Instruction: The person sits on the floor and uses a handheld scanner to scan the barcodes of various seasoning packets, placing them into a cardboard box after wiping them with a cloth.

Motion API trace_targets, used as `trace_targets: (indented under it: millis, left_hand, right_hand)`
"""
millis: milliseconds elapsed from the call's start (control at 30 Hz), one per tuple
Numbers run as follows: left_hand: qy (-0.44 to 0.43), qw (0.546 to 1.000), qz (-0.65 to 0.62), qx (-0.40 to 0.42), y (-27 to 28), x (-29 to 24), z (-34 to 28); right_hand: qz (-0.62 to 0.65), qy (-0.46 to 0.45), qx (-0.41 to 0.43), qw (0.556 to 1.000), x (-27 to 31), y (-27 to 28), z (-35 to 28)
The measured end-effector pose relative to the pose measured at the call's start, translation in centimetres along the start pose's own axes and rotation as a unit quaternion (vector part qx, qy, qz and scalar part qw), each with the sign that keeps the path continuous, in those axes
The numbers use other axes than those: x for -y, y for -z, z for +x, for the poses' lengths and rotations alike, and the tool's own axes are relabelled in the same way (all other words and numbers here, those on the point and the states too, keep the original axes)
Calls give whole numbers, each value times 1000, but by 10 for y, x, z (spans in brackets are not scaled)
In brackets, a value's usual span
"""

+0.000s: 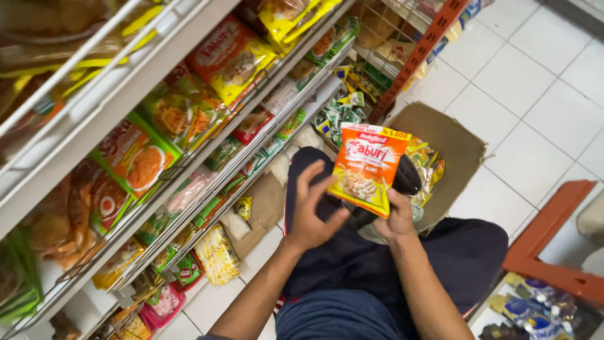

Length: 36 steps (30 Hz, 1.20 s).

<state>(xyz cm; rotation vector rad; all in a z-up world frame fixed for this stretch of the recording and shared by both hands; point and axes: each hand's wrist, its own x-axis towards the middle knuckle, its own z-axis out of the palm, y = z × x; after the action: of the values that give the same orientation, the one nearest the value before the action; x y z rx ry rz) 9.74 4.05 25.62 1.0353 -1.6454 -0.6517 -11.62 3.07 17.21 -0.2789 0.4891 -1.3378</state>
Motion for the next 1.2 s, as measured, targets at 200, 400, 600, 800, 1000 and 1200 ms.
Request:
trace_targets:
  millis: [200,400,600,800,1000,1200]
  left_hand:
    - [183,907,-355,-133,5,34,-10]
    - [124,935,-221,-248,28,31,4]
    - [96,944,-92,-300,62,5,45]
    - [7,944,177,-278,84,0,69]
    - [-48,950,192,-241,93,-9,83]
    - [-41,942,230,-242,105,-21,104]
  right_hand:
    - [56,-104,48,992,-5,-30,29]
    - [-148,31,28,988,-13,-91,52]
    - [-213,83,27,973,-30,-135,94]
    - [-133,79,15,988,-28,-179,130]
    - [-122,93,-26,988,-26,-196,151]
    - [-135,121,-20,983,-33,-206,166]
